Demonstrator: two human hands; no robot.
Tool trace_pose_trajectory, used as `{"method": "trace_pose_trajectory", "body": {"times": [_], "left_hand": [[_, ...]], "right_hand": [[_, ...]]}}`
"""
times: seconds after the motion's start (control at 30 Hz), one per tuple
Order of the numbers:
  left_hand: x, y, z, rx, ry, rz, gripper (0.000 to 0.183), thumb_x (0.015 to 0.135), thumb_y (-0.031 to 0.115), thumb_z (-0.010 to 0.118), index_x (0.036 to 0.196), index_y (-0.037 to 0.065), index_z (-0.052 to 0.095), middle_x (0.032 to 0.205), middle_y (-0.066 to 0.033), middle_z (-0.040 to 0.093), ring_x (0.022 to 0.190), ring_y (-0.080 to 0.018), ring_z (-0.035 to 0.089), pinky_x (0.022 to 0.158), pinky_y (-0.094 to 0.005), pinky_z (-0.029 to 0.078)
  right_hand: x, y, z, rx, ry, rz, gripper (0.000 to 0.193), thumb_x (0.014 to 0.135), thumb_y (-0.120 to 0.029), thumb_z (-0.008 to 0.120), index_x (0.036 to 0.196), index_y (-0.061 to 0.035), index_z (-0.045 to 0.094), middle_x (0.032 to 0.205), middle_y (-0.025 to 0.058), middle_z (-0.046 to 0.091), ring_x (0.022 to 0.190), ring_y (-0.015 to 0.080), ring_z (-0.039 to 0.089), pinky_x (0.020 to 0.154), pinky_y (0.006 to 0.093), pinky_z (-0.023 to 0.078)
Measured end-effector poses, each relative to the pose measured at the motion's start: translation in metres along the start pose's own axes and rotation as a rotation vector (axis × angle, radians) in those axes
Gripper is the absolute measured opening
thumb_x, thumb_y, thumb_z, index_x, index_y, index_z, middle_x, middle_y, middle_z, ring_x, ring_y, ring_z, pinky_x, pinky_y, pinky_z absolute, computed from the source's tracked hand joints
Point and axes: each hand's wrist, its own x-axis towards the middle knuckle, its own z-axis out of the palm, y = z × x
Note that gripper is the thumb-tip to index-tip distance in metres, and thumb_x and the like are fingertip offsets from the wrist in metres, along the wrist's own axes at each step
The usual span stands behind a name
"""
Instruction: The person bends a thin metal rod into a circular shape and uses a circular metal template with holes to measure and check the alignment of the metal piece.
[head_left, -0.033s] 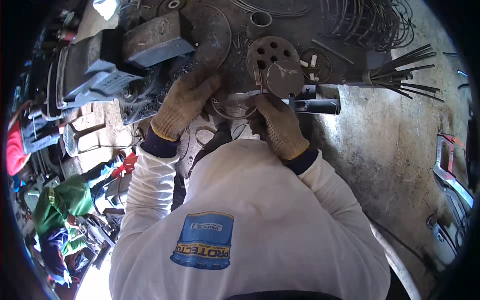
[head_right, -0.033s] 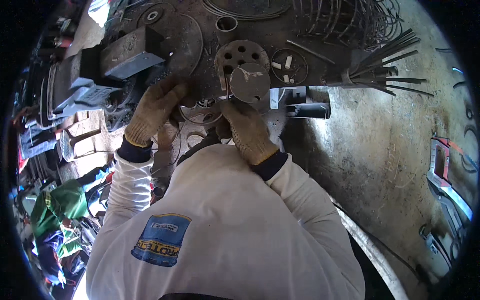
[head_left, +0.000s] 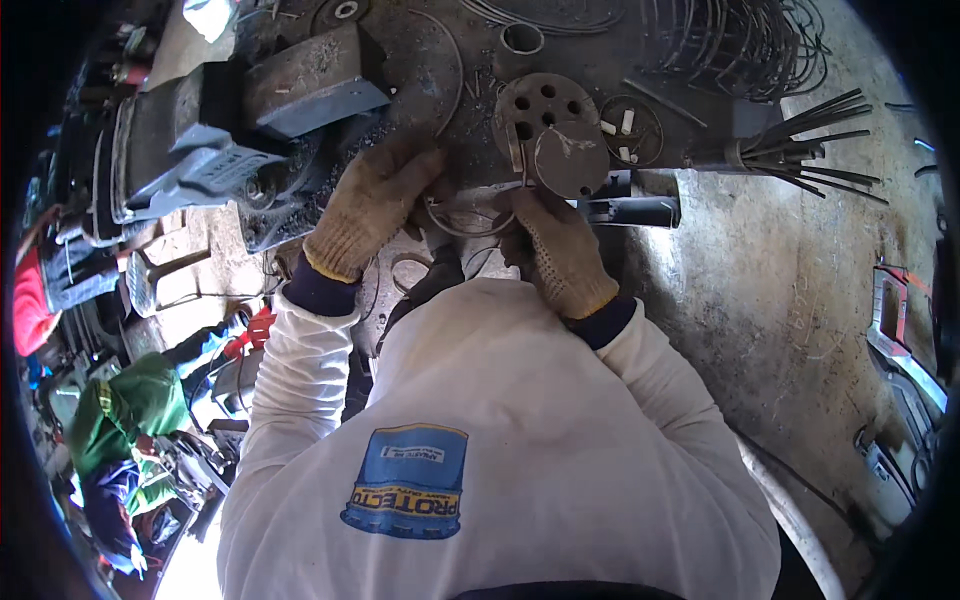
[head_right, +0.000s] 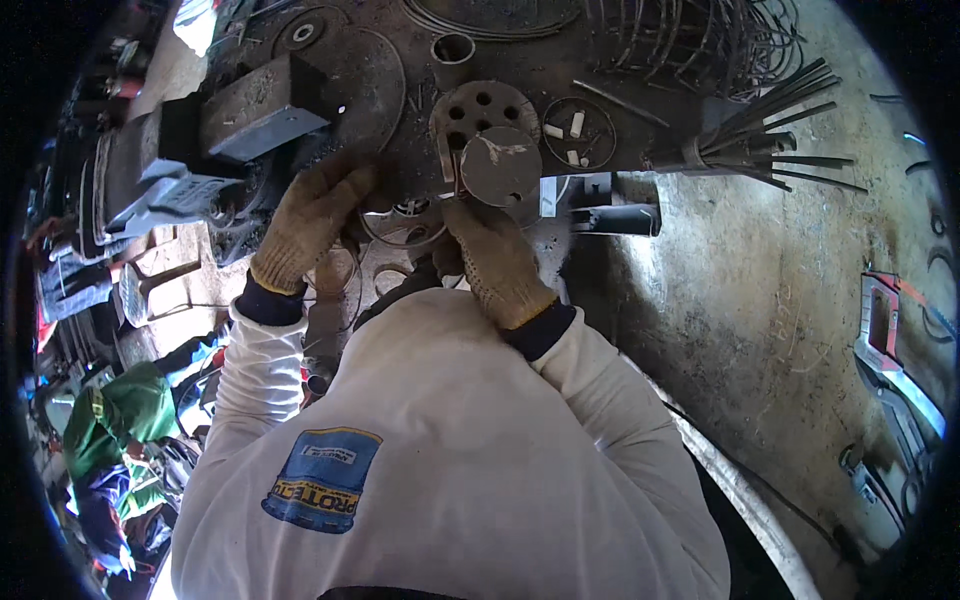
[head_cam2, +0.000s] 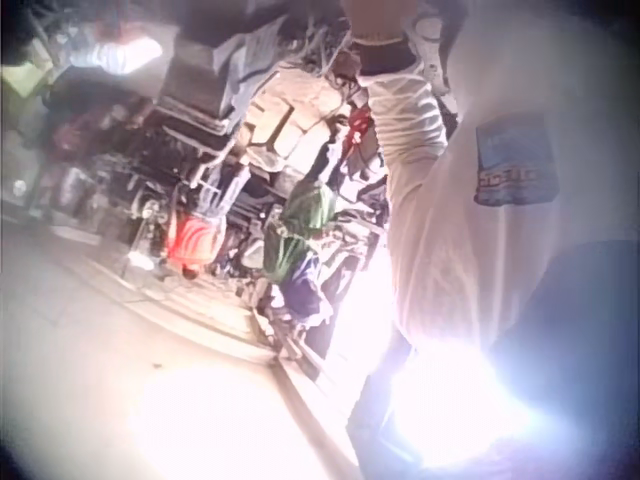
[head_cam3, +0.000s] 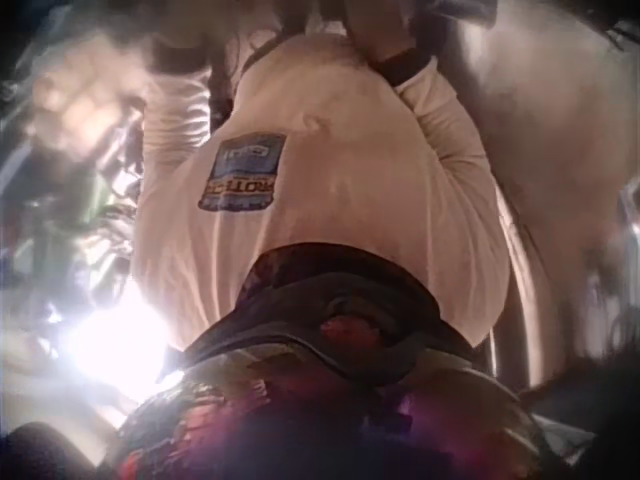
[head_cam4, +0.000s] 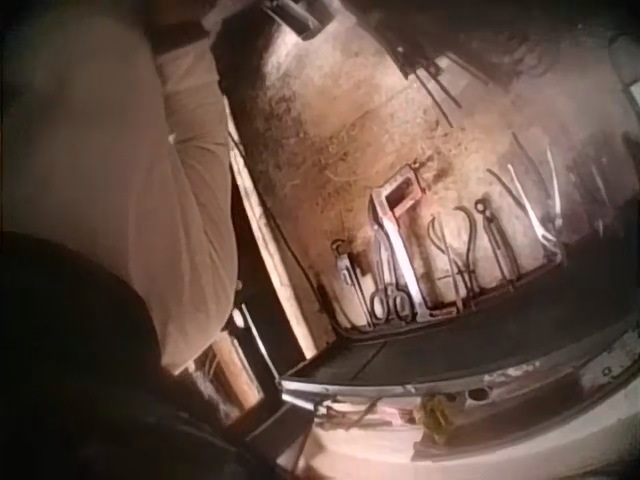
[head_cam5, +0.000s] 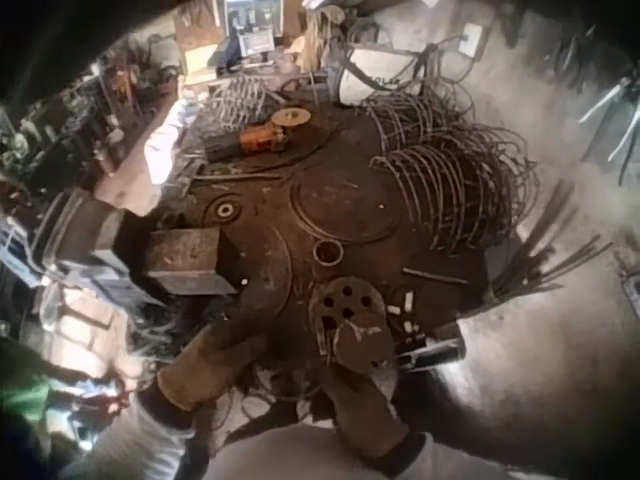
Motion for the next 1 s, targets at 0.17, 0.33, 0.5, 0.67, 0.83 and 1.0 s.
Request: {"method": "trace_pose_trajectory", "body": {"times": [0.17,0.33,0.5,0.67,0.83,1.0], "left_hand": [[0.017,-0.008,-0.004,0.162,0.092,0.181,0.032,0.1,0.027,0.06,0.114,-0.001,0.068,0.09,-0.0125,0.073,0.076,-0.022,0.068,0.073,-0.0371,0.054],[0.013,-0.008,-0.006,0.285,0.111,0.152,0.025,0.097,0.023,0.062,0.107,0.002,0.07,0.093,-0.0177,0.072,0.077,-0.0328,0.069,0.07,-0.0403,0.054],[-0.001,-0.004,-0.012,0.838,0.165,0.682,0.018,0.092,0.017,0.064,0.102,0.003,0.07,0.088,-0.0175,0.067,0.074,-0.0358,0.067,0.062,-0.0419,0.053],[-0.013,-0.018,-0.003,0.853,0.262,0.811,0.014,0.087,0.01,0.067,0.097,0.002,0.069,0.089,-0.0162,0.065,0.071,-0.035,0.066,0.057,-0.043,0.052],[-0.03,-0.018,0.011,0.524,0.265,0.421,0.01,0.086,0.009,0.067,0.093,0.002,0.067,0.091,-0.0167,0.065,0.074,-0.0353,0.065,0.057,-0.0425,0.051],[-0.018,-0.012,-0.004,0.561,0.145,0.515,0.011,0.095,0.012,0.063,0.093,0.002,0.066,0.079,-0.0127,0.068,0.065,-0.0276,0.067,0.055,-0.0359,0.052]], "right_hand": [[0.008,0.024,0.003,-0.447,0.185,-0.487,0.03,0.102,-0.027,0.061,0.116,-0.0007,0.065,0.09,0.0057,0.067,0.072,0.0128,0.06,0.062,0.0283,0.048],[0.003,0.006,0.014,0.118,0.017,-0.033,0.03,0.102,-0.027,0.061,0.116,-0.0009,0.066,0.092,0.0067,0.067,0.071,0.0123,0.059,0.061,0.0274,0.048],[0.001,0.009,0.017,0.305,0.015,-0.028,0.028,0.102,-0.027,0.061,0.111,-0.0011,0.068,0.09,0.0068,0.067,0.07,0.0113,0.058,0.06,0.0267,0.047],[0.0,0.009,0.012,0.006,-0.032,-0.205,0.017,0.102,-0.014,0.058,0.108,-0.001,0.068,0.092,0.0058,0.065,0.074,0.0123,0.061,0.063,0.027,0.05],[-0.001,0.011,0.002,-0.232,-0.031,-0.307,0.015,0.097,-0.003,0.059,0.109,-0.0016,0.067,0.094,0.0074,0.065,0.077,0.0145,0.063,0.064,0.0282,0.051],[0.002,0.011,-0.01,-0.895,-0.014,-0.717,0.023,0.091,-0.009,0.068,0.113,-0.0039,0.067,0.093,0.0102,0.067,0.076,0.0201,0.067,0.062,0.0322,0.053]]}}
